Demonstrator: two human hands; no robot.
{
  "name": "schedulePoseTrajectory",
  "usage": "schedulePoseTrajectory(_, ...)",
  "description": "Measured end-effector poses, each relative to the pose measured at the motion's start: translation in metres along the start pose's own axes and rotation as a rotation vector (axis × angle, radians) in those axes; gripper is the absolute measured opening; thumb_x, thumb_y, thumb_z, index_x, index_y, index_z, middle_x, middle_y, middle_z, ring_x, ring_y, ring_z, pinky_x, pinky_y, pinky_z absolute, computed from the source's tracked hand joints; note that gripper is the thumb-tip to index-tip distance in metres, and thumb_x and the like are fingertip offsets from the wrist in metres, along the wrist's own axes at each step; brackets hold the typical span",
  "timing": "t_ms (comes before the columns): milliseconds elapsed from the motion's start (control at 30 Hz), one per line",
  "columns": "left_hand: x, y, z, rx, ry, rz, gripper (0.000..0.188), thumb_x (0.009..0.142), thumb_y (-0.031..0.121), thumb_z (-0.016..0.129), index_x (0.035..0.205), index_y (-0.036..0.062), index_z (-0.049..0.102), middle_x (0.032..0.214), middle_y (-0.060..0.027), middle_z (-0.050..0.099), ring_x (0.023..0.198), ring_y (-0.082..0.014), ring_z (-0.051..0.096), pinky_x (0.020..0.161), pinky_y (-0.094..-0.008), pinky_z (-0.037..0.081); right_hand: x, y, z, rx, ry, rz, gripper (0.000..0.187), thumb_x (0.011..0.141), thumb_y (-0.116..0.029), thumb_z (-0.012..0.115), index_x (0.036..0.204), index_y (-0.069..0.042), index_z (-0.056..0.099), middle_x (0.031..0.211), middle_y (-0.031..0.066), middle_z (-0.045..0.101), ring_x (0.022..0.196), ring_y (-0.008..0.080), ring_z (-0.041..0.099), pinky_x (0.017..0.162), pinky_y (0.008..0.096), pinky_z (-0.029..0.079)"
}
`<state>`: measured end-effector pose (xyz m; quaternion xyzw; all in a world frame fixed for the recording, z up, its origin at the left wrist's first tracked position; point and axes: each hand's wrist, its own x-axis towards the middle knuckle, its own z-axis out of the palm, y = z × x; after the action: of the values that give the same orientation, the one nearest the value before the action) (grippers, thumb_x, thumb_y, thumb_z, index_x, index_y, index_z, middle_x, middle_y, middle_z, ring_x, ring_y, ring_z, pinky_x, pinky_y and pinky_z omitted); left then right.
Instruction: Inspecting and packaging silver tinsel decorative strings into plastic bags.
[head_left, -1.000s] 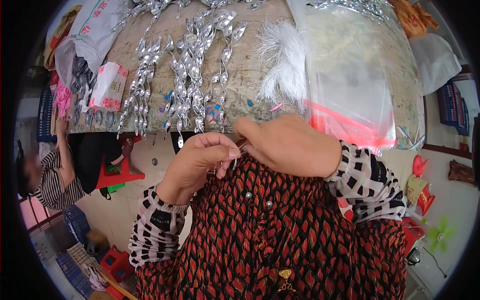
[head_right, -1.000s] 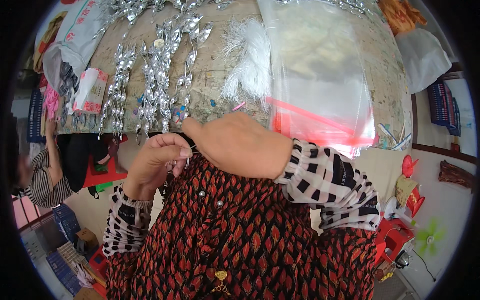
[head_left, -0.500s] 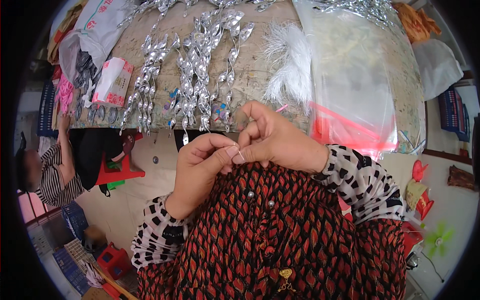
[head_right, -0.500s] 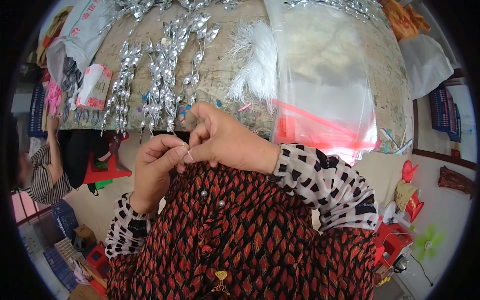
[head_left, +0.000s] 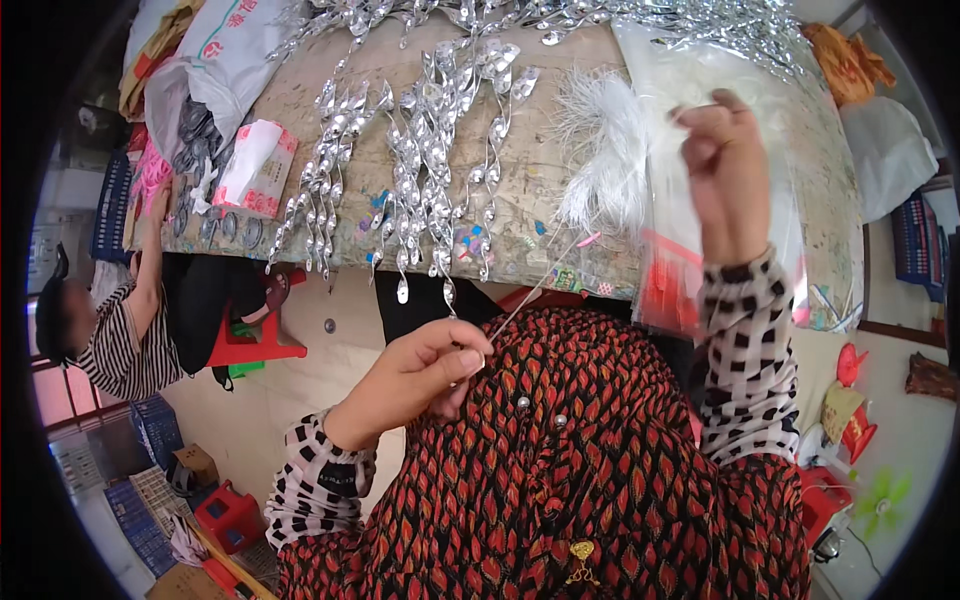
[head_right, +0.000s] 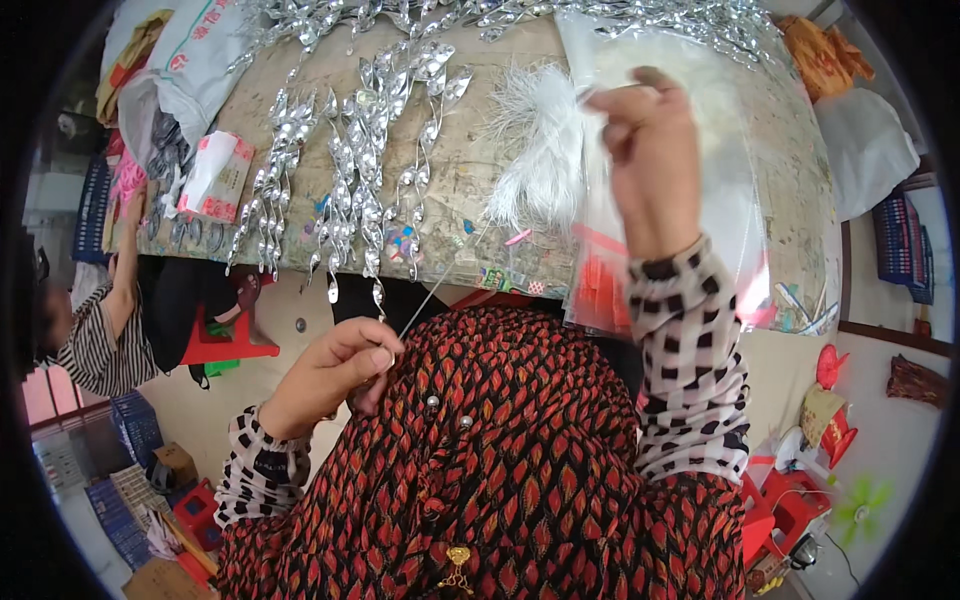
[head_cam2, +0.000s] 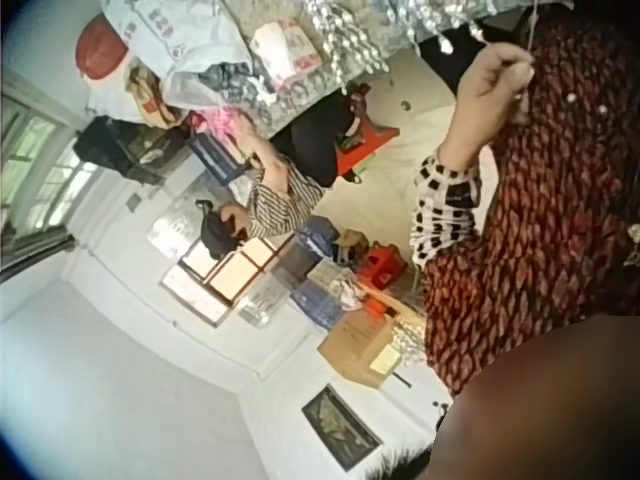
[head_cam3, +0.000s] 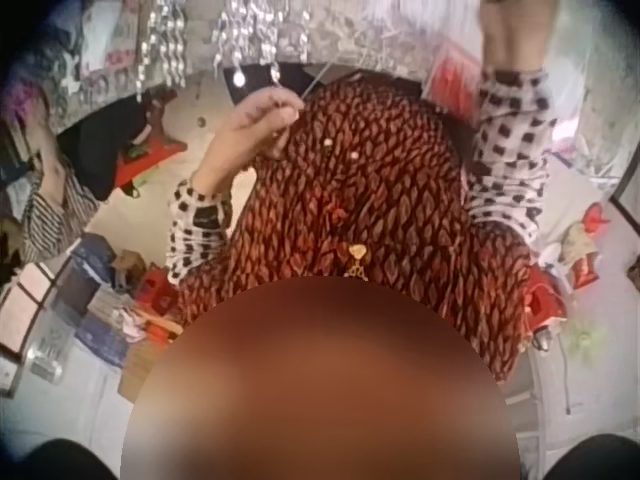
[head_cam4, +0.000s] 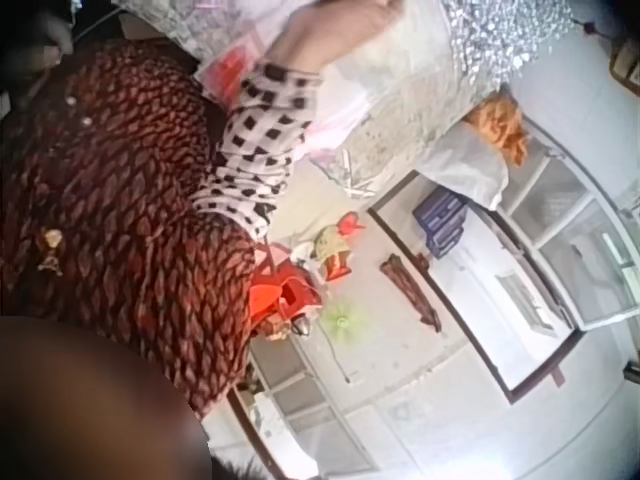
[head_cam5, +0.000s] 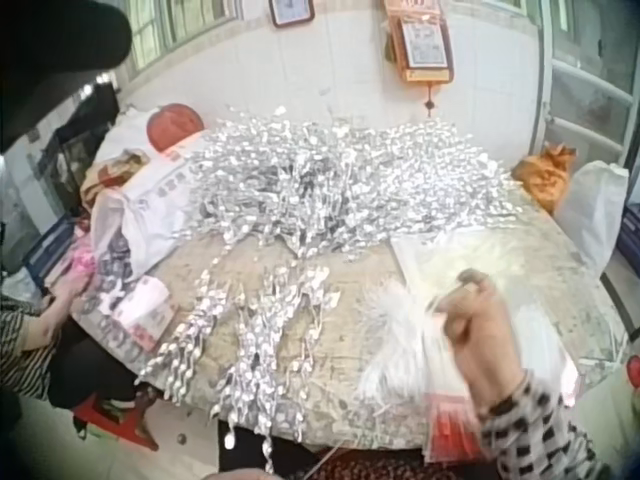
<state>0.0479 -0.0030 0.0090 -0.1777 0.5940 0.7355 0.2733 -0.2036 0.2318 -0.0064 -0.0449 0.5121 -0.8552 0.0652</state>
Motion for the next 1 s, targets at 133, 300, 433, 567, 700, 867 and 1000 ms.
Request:
schedulePoseTrajectory(133, -0.002, 0.033, -0.021, 0.113, 0.280, 0.084, 0.028, 0.093, 0.016, 0.055, 0.119, 0.0057, 0.057, 0.067, -0.0005, 0.056, 0.057, -0.0072, 0.053, 0.050, -0.0188, 0.039, -0.066, 0.021, 0.051, -0.256, -0.426, 0.334, 0.034, 0.082, 0.005, 0.060, 0.113, -0.004, 0.050, 0.083, 0.0048, 0.064, 0.068, 0.0079, 0.057, 0.060, 0.0187, 0.046)
schedulePoseTrajectory(300, 0.043, 0.097, -0.105, 0.377, 0.663, 0.508, 0.044, 0.088, 0.010, 0.055, 0.131, 0.0035, 0.049, 0.087, -0.0034, 0.062, 0.066, -0.0068, 0.053, 0.060, -0.0192, 0.041, -0.103, 0.047, 0.062, -0.293, -0.735, 0.282, 0.030, 0.088, 0.000, 0.059, 0.117, -0.003, 0.050, 0.090, 0.0065, 0.064, 0.084, 0.0106, 0.061, 0.076, 0.0252, 0.051)
schedulePoseTrajectory(433, 0.100, 0.117, -0.204, 0.469, 0.999, 0.656, 0.043, 0.088, 0.014, 0.059, 0.128, 0.0020, 0.052, 0.083, -0.0030, 0.064, 0.069, -0.0081, 0.057, 0.060, -0.0203, 0.043, -0.114, 0.046, 0.057, -0.565, -0.896, 0.188, 0.016, 0.089, -0.004, 0.060, 0.104, -0.001, 0.057, 0.086, 0.0061, 0.065, 0.078, 0.0099, 0.060, 0.070, 0.0254, 0.049)
schedulePoseTrajectory(567, 0.157, 0.117, -0.256, 1.195, 1.195, 0.561, 0.050, 0.090, 0.025, 0.060, 0.131, -0.0006, 0.049, 0.086, -0.0033, 0.065, 0.071, -0.0097, 0.058, 0.060, -0.0230, 0.045, -0.121, 0.044, 0.046, -0.687, -0.878, 0.119, 0.015, 0.089, -0.011, 0.061, 0.101, -0.001, 0.058, 0.079, 0.0075, 0.064, 0.072, 0.0124, 0.061, 0.064, 0.0264, 0.048)
schedulePoseTrajectory(700, 0.178, 0.088, -0.247, 0.740, 1.077, 0.537, 0.049, 0.088, 0.035, 0.058, 0.125, 0.0030, 0.056, 0.094, -0.0156, 0.068, 0.077, -0.0261, 0.065, 0.072, -0.0347, 0.049, -0.125, 0.043, 0.036, -0.687, -0.846, 0.140, 0.015, 0.089, -0.010, 0.060, 0.102, -0.002, 0.058, 0.080, 0.0080, 0.065, 0.072, 0.0140, 0.062, 0.065, 0.0274, 0.047)
schedulePoseTrajectory(867, 0.149, 0.067, -0.226, 1.321, 1.168, 0.667, 0.055, 0.088, 0.041, 0.056, 0.129, 0.0036, 0.051, 0.111, -0.0220, 0.062, 0.103, -0.0346, 0.059, 0.088, -0.0415, 0.046, -0.123, 0.049, 0.030, -0.681, -0.812, 0.218, 0.015, 0.090, -0.010, 0.059, 0.102, -0.001, 0.058, 0.083, 0.0088, 0.065, 0.075, 0.0150, 0.063, 0.067, 0.0274, 0.048)
schedulePoseTrajectory(1000, 0.138, 0.059, -0.236, 1.435, 1.129, 0.274, 0.054, 0.090, 0.043, 0.053, 0.130, 0.0077, 0.051, 0.114, -0.0217, 0.059, 0.105, -0.0379, 0.056, 0.085, -0.0468, 0.046, -0.124, 0.055, 0.037, -0.673, -0.854, 0.227, 0.015, 0.090, -0.010, 0.059, 0.102, -0.002, 0.058, 0.085, 0.0087, 0.066, 0.076, 0.0146, 0.063, 0.068, 0.0273, 0.048)
